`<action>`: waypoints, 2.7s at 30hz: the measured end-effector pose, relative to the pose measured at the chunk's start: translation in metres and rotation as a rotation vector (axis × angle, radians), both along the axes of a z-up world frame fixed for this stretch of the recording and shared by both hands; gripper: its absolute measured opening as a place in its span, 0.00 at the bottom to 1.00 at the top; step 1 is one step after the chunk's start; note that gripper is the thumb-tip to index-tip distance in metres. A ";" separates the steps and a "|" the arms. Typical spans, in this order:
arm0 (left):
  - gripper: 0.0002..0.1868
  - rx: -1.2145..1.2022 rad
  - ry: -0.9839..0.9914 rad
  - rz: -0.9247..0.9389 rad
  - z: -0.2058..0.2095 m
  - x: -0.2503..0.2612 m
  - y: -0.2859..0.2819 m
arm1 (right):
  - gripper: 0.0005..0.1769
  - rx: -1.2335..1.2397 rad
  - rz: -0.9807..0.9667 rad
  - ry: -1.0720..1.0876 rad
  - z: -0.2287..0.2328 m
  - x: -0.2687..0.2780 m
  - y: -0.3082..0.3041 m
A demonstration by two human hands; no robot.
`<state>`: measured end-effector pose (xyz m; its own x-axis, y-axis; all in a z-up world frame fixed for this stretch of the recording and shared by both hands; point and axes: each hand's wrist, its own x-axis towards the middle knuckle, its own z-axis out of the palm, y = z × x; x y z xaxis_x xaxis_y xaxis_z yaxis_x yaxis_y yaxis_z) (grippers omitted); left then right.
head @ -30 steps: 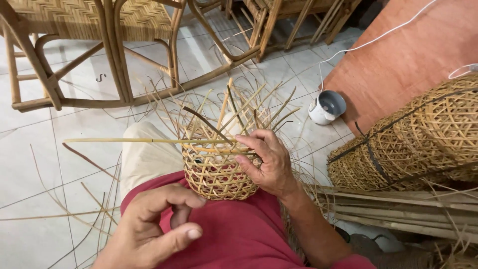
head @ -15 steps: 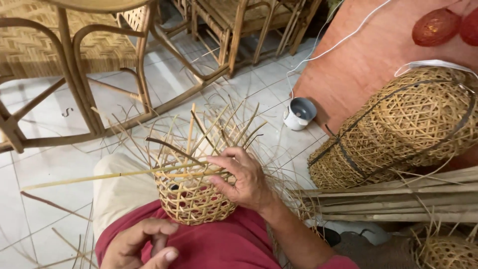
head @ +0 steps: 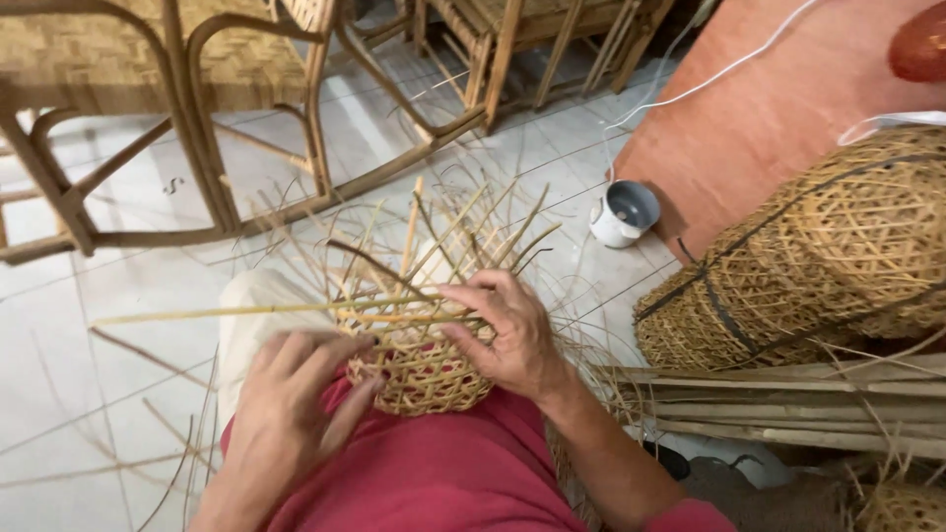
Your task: A person is weaving a small basket using thin, flexible strips of natural material, working at a steady and efficient pace.
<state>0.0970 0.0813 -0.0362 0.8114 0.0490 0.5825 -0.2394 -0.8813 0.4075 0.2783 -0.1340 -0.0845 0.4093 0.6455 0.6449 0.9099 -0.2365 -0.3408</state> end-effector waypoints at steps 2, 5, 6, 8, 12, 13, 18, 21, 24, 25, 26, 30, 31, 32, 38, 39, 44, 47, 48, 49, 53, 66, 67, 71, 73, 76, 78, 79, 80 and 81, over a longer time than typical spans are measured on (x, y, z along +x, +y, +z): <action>0.24 0.048 -0.011 0.062 -0.001 0.009 0.002 | 0.24 0.021 0.030 0.005 -0.003 0.000 0.001; 0.26 0.144 0.024 0.096 -0.007 0.023 0.000 | 0.25 -0.001 0.018 0.010 -0.001 0.001 -0.002; 0.24 0.172 -0.037 0.102 -0.010 0.028 -0.002 | 0.22 0.055 0.030 0.099 0.001 0.000 -0.003; 0.22 0.200 -0.096 0.108 -0.010 0.033 -0.004 | 0.20 0.110 0.041 0.190 0.003 -0.001 -0.003; 0.19 0.342 -0.180 0.137 -0.005 0.039 -0.010 | 0.20 0.104 0.061 0.183 0.003 -0.001 -0.004; 0.19 0.362 -0.206 0.127 -0.004 0.040 -0.011 | 0.20 0.089 0.062 0.191 0.005 -0.001 -0.003; 0.19 0.378 -0.173 0.101 -0.002 0.050 -0.009 | 0.22 0.045 0.049 0.202 0.008 -0.004 -0.005; 0.18 0.385 -0.154 0.111 0.005 0.050 -0.012 | 0.21 0.040 0.040 0.194 0.005 -0.002 -0.007; 0.17 0.365 -0.137 0.122 0.005 0.050 -0.015 | 0.21 0.041 0.037 0.191 0.002 -0.001 -0.009; 0.17 0.336 -0.126 0.116 0.002 0.051 -0.016 | 0.21 0.041 0.039 0.194 0.001 -0.001 -0.010; 0.17 0.337 -0.126 0.115 -0.002 0.052 -0.016 | 0.21 0.042 0.037 0.194 0.003 -0.002 -0.011; 0.25 0.303 -0.066 0.156 -0.013 0.054 -0.014 | 0.20 0.060 0.040 0.202 0.003 -0.002 -0.009; 0.30 0.273 -0.033 0.179 -0.015 0.054 -0.014 | 0.20 0.060 0.034 0.189 0.002 0.000 -0.008; 0.30 0.273 -0.033 0.179 -0.015 0.055 -0.013 | 0.20 0.060 0.034 0.189 0.002 0.000 -0.009; 0.26 0.242 -0.028 0.156 -0.016 0.055 -0.010 | 0.20 0.067 0.033 0.192 -0.001 0.002 -0.009; 0.25 0.255 -0.037 0.156 -0.016 0.055 -0.010 | 0.21 0.063 0.035 0.185 -0.002 0.002 -0.010; 0.22 0.264 -0.080 0.113 -0.014 0.059 -0.010 | 0.20 0.074 0.043 0.201 0.000 0.002 -0.011; 0.21 0.323 -0.078 0.095 -0.010 0.058 -0.009 | 0.20 0.076 0.037 0.203 0.003 0.001 -0.012; 0.22 0.336 -0.091 0.095 -0.010 0.058 -0.009 | 0.20 0.075 0.041 0.208 0.001 0.001 -0.012; 0.22 0.349 -0.106 0.092 -0.009 0.058 -0.007 | 0.20 0.075 0.043 0.211 -0.001 0.001 -0.012; 0.23 0.365 -0.148 0.132 -0.014 0.052 -0.008 | 0.21 0.094 0.035 0.146 -0.003 -0.001 -0.004; 0.20 0.264 -0.242 0.155 -0.030 0.050 -0.008 | 0.21 0.274 0.068 0.173 -0.003 -0.005 0.001; 0.21 0.222 -0.217 0.153 -0.035 0.052 -0.007 | 0.20 0.278 0.081 0.187 -0.002 -0.004 0.002; 0.21 0.208 -0.219 0.137 -0.027 0.051 -0.011 | 0.21 0.281 0.061 0.201 -0.010 -0.001 -0.003; 0.26 0.244 -0.276 0.168 -0.021 0.049 -0.013 | 0.21 0.301 0.063 0.211 -0.008 -0.001 -0.003; 0.24 0.238 -0.430 0.215 -0.020 0.040 -0.003 | 0.23 0.325 0.077 0.255 -0.021 0.004 -0.008; 0.20 0.243 -0.447 0.223 -0.026 0.029 0.001 | 0.26 0.317 0.067 0.269 -0.022 0.014 -0.014; 0.15 0.245 -0.459 0.229 -0.030 0.022 0.002 | 0.29 0.306 0.056 0.288 -0.023 0.018 -0.018; 0.15 0.242 -0.458 0.233 -0.027 0.026 0.000 | 0.29 0.302 0.059 0.288 -0.020 0.019 -0.020; 0.16 0.167 -0.331 0.177 -0.025 0.030 -0.002 | 0.30 0.297 0.075 0.317 -0.017 0.021 -0.022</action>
